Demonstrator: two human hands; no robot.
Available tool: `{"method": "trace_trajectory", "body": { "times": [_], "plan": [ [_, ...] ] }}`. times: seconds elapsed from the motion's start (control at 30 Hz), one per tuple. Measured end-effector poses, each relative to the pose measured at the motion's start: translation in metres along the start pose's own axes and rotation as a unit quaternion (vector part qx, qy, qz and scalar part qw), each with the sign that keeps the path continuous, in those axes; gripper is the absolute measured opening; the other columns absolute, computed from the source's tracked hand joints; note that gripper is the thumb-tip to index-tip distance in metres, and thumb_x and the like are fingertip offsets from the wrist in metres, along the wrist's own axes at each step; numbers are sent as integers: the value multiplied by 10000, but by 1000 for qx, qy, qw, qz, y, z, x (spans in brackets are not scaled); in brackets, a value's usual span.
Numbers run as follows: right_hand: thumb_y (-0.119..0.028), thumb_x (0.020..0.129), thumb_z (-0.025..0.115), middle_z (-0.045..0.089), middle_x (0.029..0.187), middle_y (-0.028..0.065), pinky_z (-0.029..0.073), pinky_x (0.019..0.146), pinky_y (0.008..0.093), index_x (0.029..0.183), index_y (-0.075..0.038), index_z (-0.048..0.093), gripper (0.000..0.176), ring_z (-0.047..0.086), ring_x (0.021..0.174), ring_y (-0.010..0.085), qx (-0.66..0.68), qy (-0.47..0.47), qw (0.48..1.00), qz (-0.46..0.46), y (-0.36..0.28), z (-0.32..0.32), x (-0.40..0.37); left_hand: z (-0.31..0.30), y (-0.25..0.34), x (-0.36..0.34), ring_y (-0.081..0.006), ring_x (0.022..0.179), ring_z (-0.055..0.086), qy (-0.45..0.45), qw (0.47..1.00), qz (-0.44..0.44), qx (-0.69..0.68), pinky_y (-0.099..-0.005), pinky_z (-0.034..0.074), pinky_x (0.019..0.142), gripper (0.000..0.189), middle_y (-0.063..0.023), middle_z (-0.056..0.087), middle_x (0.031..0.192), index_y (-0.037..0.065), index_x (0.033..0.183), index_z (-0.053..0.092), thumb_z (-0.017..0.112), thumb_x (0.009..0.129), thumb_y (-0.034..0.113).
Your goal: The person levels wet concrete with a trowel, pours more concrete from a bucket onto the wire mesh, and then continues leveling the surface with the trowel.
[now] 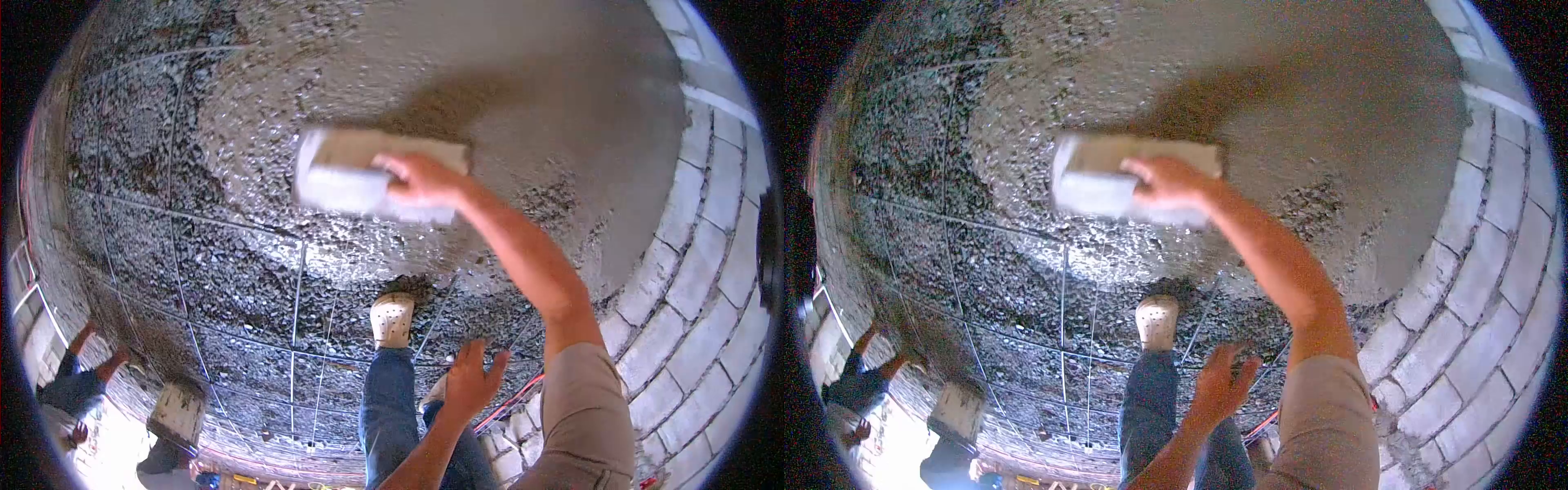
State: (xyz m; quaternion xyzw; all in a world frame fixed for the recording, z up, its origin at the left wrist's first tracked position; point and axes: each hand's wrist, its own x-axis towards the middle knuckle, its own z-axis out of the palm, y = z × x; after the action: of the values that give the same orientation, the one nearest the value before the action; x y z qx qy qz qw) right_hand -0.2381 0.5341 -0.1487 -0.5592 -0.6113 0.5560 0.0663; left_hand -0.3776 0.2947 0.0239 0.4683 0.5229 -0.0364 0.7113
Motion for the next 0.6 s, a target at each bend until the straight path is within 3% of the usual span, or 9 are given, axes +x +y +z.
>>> {"method": "trace_trajectory", "body": {
  "times": [0.03, 0.07, 0.13, 0.23, 0.27, 0.4, 0.43, 0.57, 0.6],
  "plan": [
    [-176, 820, 603, 619, 1090, 121, 492, 851, 410, 1253, -149, 479, 452, 617, 930, 249, -11, -43, 999, 3, -9, 16, -5, 1, 3, 0, -410, 1007, 554, -9, 1000, 4, 4, -455, 451, 867, 458, -245, 575, 1074, -28, 1116, 541, 589, 866, 353],
    [-262, 778, 595, 613, 1056, 182, 474, 832, 448, 1244, -158, 487, 489, 605, 949, 340, -2, -34, 998, -48, -11, 27, -12, 1, 7, -1, -403, 978, 561, 13, 999, 15, 32, -456, 453, 848, 431, -240, 580, 1047, -22, 1108, 543, 593, 863, 329],
    [-289, 791, 599, 631, 1009, 175, 475, 802, 469, 1271, -156, 460, 517, 619, 897, 350, -38, -26, 995, -91, -17, 34, -17, -1, 9, 0, -406, 1024, 550, 2, 1000, -1, 11, -457, 444, 878, 417, -231, 575, 1092, 25, 1120, 556, 596, 861, 349],
    [-264, 773, 598, 633, 979, 186, 488, 739, 489, 1258, -137, 450, 523, 624, 846, 367, 13, 48, 999, 9, -36, 14, -16, 6, -2, -1, -399, 970, 555, -5, 998, 4, 65, -440, 449, 842, 392, -229, 587, 1026, -26, 1093, 546, 584, 866, 292],
    [-204, 814, 580, 617, 832, 192, 488, 687, 445, 1303, -100, 414, 526, 626, 747, 303, 15, 155, 988, -7, -31, 17, -10, 7, -5, 0, -397, 967, 557, 2, 997, 32, 73, -433, 449, 835, 391, -231, 584, 1028, -26, 1089, 548, 584, 867, 293],
    [-153, 802, 549, 601, 762, 258, 488, 673, 500, 1197, 49, 373, 477, 601, 677, 410, 67, 402, 912, 45, -17, 7, 11, 7, -13, -1, -392, 960, 561, -6, 994, 57, 98, -425, 448, 822, 387, -234, 579, 1025, -28, 1084, 549, 583, 869, 292],
    [-153, 802, 549, 601, 762, 258, 488, 673, 500, 1197, 49, 373, 477, 601, 677, 410, 69, 409, 908, 54, -12, 6, 10, 8, -15, -2, -391, 958, 561, -12, 993, 49, 104, -425, 448, 821, 386, -234, 579, 1024, -29, 1083, 549, 583, 870, 291],
    [-129, 798, 536, 591, 718, 263, 479, 632, 509, 1150, 39, 382, 419, 582, 624, 427, -5, 632, 762, 138, 38, 6, 2, 19, -21, -12, -387, 952, 564, -41, 991, 35, 126, -424, 448, 814, 384, -235, 578, 1019, -31, 1081, 548, 583, 871, 288],
    [-139, 799, 541, 592, 712, 255, 470, 622, 515, 1159, 49, 377, 438, 576, 627, 436, 51, 621, 765, 164, 49, -3, -17, 24, -24, -14, -386, 950, 564, -46, 989, 35, 135, -423, 448, 812, 383, -235, 578, 1018, -31, 1081, 548, 583, 871, 287]
  ]
}}
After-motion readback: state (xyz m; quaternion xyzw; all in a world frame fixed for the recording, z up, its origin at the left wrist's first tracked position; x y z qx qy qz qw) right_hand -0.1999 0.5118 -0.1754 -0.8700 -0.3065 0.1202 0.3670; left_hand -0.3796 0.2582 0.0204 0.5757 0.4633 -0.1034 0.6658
